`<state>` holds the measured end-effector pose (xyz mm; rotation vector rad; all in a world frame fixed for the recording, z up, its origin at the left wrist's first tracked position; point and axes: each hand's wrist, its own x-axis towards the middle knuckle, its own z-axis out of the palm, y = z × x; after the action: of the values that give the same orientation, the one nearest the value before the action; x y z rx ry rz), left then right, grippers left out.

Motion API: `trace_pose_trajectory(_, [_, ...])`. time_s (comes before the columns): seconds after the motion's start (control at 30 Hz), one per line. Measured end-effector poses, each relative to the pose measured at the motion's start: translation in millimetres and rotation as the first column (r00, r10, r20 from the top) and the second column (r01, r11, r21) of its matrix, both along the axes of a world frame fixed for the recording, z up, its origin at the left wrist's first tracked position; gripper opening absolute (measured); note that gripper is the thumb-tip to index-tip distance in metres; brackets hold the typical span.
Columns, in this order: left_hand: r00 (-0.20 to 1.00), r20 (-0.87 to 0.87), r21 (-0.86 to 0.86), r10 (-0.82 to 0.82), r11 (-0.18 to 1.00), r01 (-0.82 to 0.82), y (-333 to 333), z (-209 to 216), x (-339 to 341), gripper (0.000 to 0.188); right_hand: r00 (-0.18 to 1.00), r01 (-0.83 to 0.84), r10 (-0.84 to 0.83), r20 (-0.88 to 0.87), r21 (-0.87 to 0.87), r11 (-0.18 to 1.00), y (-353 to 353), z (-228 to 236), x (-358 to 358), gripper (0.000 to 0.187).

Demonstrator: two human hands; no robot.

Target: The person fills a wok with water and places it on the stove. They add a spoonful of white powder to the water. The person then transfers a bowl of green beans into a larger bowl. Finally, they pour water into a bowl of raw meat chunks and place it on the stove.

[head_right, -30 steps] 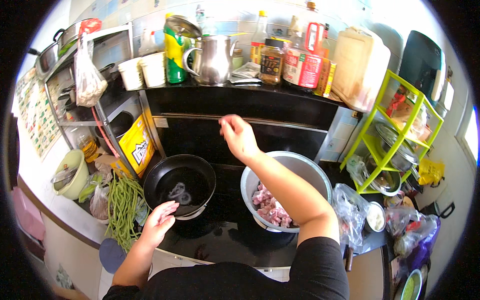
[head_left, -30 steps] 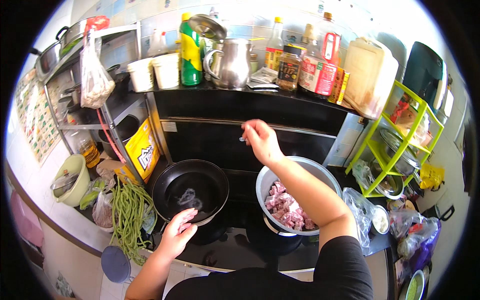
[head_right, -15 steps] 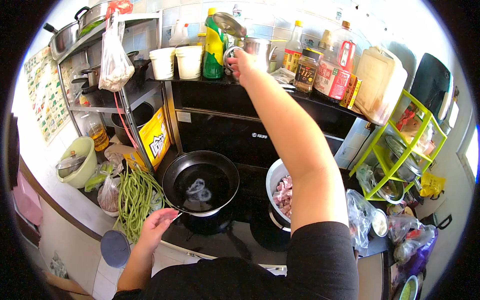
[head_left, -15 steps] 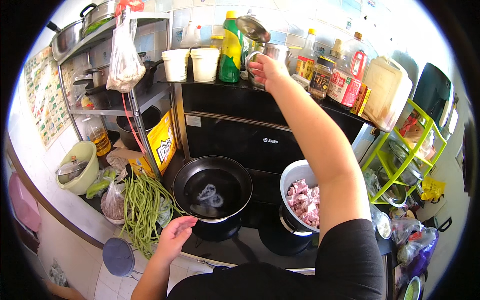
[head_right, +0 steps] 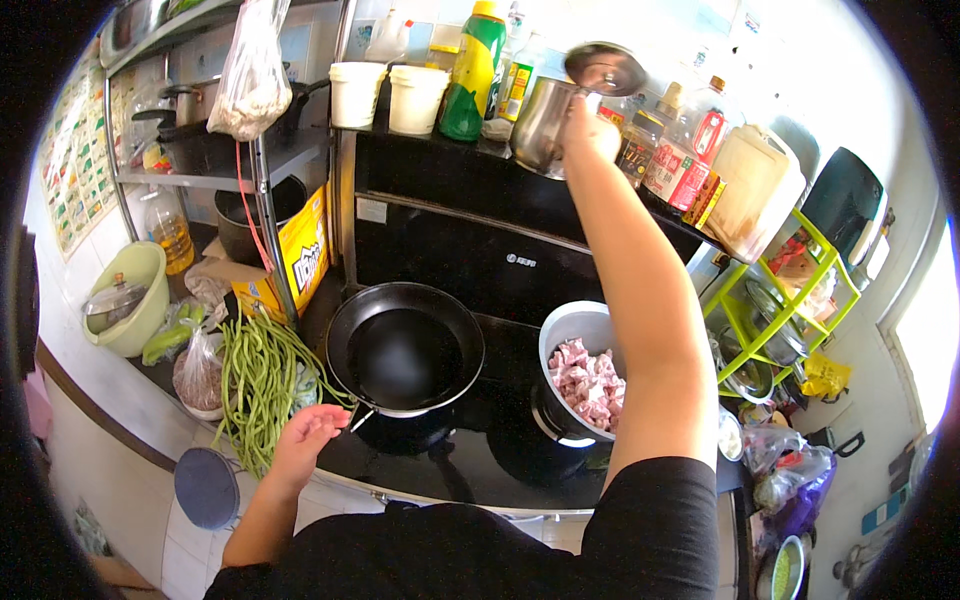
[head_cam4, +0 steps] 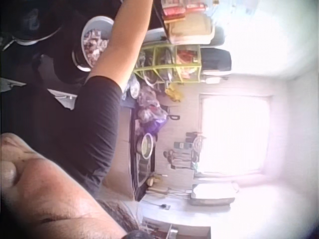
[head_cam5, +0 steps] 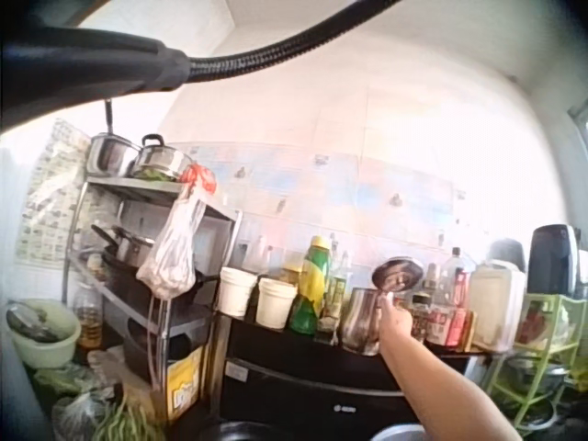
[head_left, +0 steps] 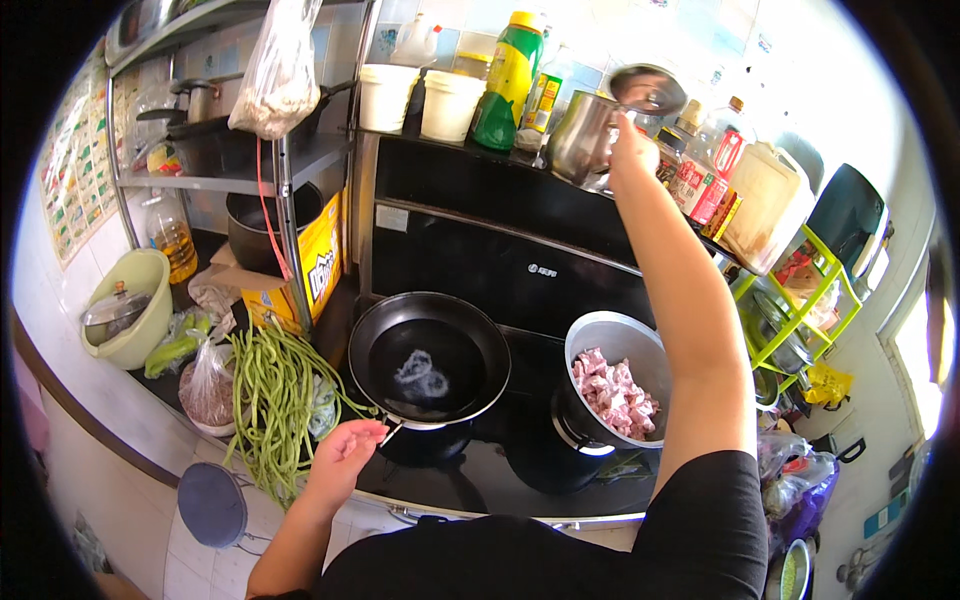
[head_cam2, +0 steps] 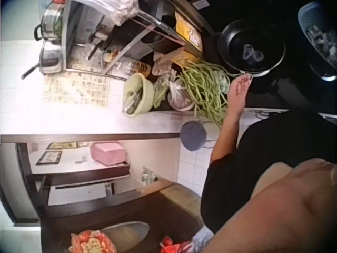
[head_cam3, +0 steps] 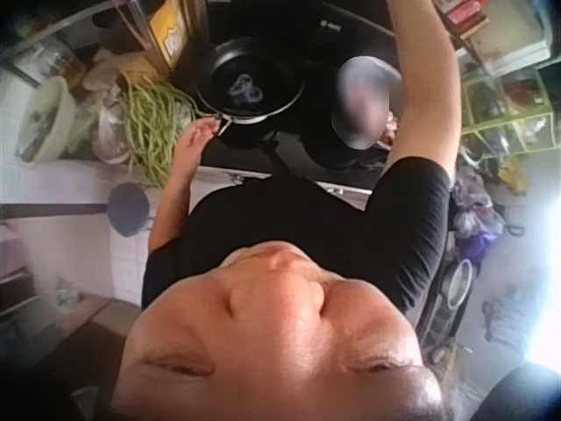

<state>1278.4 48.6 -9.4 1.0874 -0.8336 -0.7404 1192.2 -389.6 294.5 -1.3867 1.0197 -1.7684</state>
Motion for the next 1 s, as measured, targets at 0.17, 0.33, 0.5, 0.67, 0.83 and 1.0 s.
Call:
trace_pose_trajectory(0.17, [0.990,-0.066,0.008,-0.125,0.992,0.126,-7,1,-1,0.019,0.922,-0.225,0.236,0.307,-0.071,0.972,17,-1,-39,0.021])
trace_pose_trajectory(0.33, [0.990,-0.025,-0.016,-0.136,0.991,0.136,-7,-6,6,0.020,0.837,-0.402,0.416,0.355,-0.114,0.908,34,-8,-67,0.021])
trace_pose_trajectory(0.5, [0.989,-0.039,-0.014,-0.143,0.990,0.142,-12,-10,5,0.022,0.849,-0.424,0.448,0.279,-0.144,0.894,78,-23,-108,0.024])
trace_pose_trajectory(0.67, [0.979,-0.084,0.014,-0.184,0.983,0.186,-23,-13,-4,0.022,0.733,-0.632,0.639,0.234,-0.116,0.767,102,-54,-169,0.044])
trace_pose_trajectory(0.83, [0.986,-0.088,0.076,-0.144,0.986,0.151,-21,-20,-2,0.022,0.756,-0.625,0.596,0.270,0.024,0.781,138,-106,-178,0.046])
trace_pose_trajectory(1.0, [0.989,-0.108,0.111,-0.098,0.988,0.110,-17,-28,2,0.022,0.721,-0.678,0.625,0.299,0.120,0.725,149,-166,-193,0.045])
